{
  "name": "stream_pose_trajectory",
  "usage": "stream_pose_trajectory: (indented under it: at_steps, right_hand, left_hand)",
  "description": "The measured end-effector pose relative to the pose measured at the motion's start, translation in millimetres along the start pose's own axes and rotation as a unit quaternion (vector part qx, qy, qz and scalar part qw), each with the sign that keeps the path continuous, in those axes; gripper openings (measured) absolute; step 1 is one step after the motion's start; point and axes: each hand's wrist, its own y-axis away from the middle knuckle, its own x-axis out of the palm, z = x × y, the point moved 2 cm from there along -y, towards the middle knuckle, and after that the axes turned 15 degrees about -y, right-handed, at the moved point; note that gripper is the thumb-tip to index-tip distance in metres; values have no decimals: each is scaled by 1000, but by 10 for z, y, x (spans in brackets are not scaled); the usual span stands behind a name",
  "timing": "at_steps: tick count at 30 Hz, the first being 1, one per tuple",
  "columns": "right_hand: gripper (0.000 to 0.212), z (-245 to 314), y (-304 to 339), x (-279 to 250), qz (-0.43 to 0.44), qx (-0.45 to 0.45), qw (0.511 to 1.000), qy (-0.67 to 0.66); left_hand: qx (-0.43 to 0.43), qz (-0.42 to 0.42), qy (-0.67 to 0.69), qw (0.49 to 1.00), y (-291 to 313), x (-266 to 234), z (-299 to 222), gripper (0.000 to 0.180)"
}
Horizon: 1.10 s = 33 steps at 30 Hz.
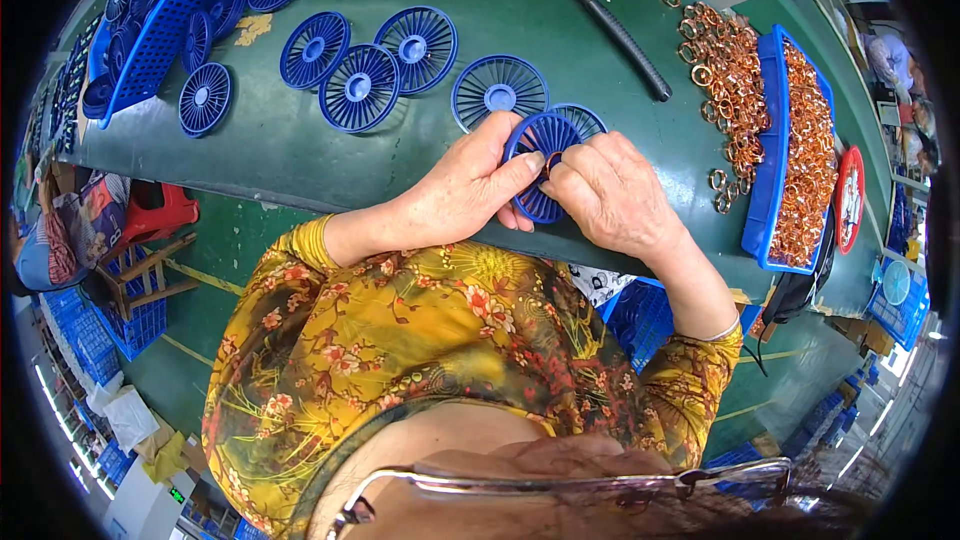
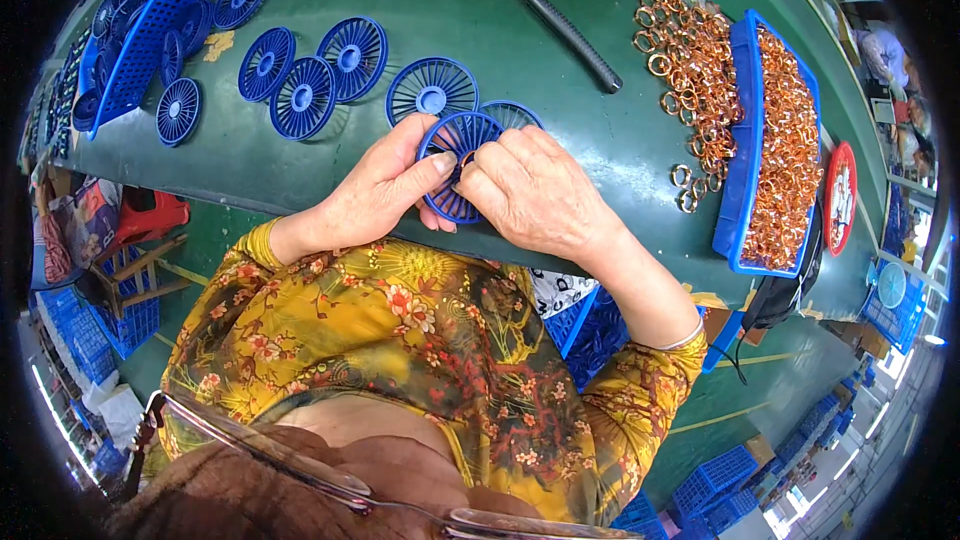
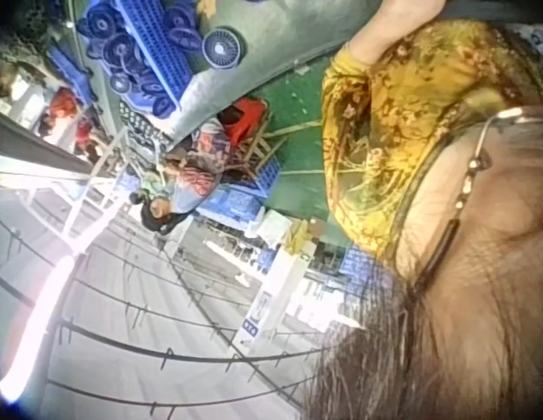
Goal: Assembling small circular fan-like components by inserting metal parts and securing them with a mallet.
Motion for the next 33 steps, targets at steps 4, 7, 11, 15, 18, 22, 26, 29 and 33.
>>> stream_pose_trajectory:
  at_steps: [4, 7, 11, 15, 18, 22, 26, 29, 33]
  right_hand:
    - [12, -78, 4, -124, 1, -17, 1000, -26]
    - [15, -302, 133, -301, -35, 56, 998, -25]
    - [13, -267, 101, -421, -149, 129, 969, -147]
    - [17, -466, 149, -602, -259, 203, 893, -308]
    - [15, -546, -63, -1030, -311, 173, 888, -292]
    - [16, -587, -641, -2066, -429, 46, 892, -135]
    - [12, -710, -1444, -3159, -518, -66, 853, 17]
    - [18, -736, -1889, -3930, -551, -101, 811, 167]
    - [18, -1009, -2639, -4309, -516, 39, 767, 380]
  left_hand:
    - [-16, 33, 28, 999, 36, -22, -27, 27]
    - [1, 26, 44, 999, 58, -2, -32, 27]
    - [29, -14, 58, 998, -26, -21, -92, 27]
    - [65, -59, 41, 995, -80, -34, -71, 27]
    - [64, -85, 45, 993, -170, -74, 32, 33]
    - [70, -92, -16, 993, -194, -117, 59, 29]
    - [114, -140, 39, 983, -365, -139, 504, 29]
    - [130, -145, 55, 979, -282, -197, 234, 27]
    - [117, -173, 9, 978, -218, -251, 275, 28]
